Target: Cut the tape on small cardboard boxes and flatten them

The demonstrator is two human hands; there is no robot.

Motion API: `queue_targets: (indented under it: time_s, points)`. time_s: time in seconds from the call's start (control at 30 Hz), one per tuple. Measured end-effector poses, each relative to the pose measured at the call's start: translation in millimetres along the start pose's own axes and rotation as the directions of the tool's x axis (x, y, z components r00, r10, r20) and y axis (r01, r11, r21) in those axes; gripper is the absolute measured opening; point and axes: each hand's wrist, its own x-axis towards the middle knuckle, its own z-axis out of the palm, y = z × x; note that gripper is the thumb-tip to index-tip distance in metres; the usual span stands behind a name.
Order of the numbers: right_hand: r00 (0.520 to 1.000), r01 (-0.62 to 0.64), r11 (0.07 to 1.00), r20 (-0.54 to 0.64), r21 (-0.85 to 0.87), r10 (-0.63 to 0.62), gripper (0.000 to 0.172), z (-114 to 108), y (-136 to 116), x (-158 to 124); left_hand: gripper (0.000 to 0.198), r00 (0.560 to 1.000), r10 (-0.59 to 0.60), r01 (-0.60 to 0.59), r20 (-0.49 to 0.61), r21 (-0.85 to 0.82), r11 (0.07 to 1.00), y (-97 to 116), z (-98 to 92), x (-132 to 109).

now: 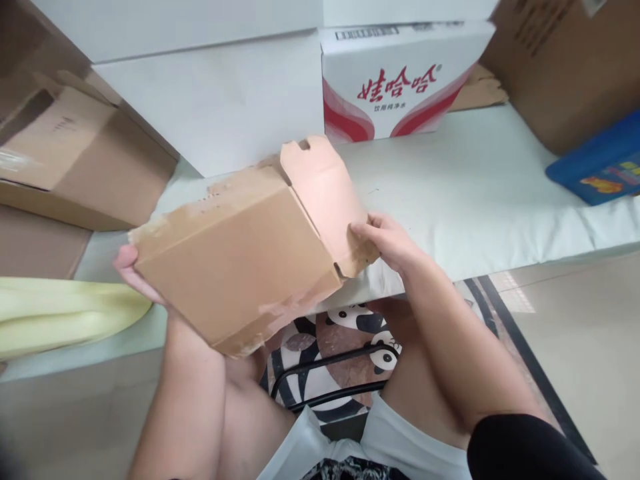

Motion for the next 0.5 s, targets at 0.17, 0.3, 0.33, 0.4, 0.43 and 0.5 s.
queue_targets:
  time_s: [0.17, 0.3, 0.33, 0.4, 0.43, 0.5]
  points:
    - [0.961, -0.225, 0.93, 0.224, 0.292, 0.162, 0.042, -14, -8, -4, 0.034, 0.996, -0.057, 0.059, -0.07, 0.023, 0.998, 1, -2.2, 5]
    - [0.999, -0.029, 0.916, -0.03, 0.399, 0.044, 0.04, -19, -8, -3, 0.036, 0.982, -0.143, 0.134, -0.127, -0.073, 0.988, -6, -2.7, 10]
    - [0.994, 0.043, 0.909, -0.108, 0.415, 0.003, 0.041, -22, -7, -1, 0.039, 0.973, -0.198, 0.187, -0.114, -0.102, 0.977, -8, -1.7, 9]
    - [0.962, 0.204, 0.893, -0.253, 0.401, -0.106, 0.042, -31, -3, 3, 0.042, 0.956, -0.278, 0.263, -0.096, -0.144, 0.954, -11, 0.9, 6]
    - [0.938, 0.274, 0.889, -0.308, 0.368, -0.162, 0.04, -38, 0, 5, 0.041, 0.953, -0.289, 0.274, -0.09, -0.147, 0.95, -12, 2.1, 4]
    - [0.882, 0.368, 0.891, -0.404, 0.267, -0.243, 0.037, -57, 7, 7, 0.039, 0.956, -0.285, 0.276, -0.063, -0.125, 0.953, -11, 4.1, 0]
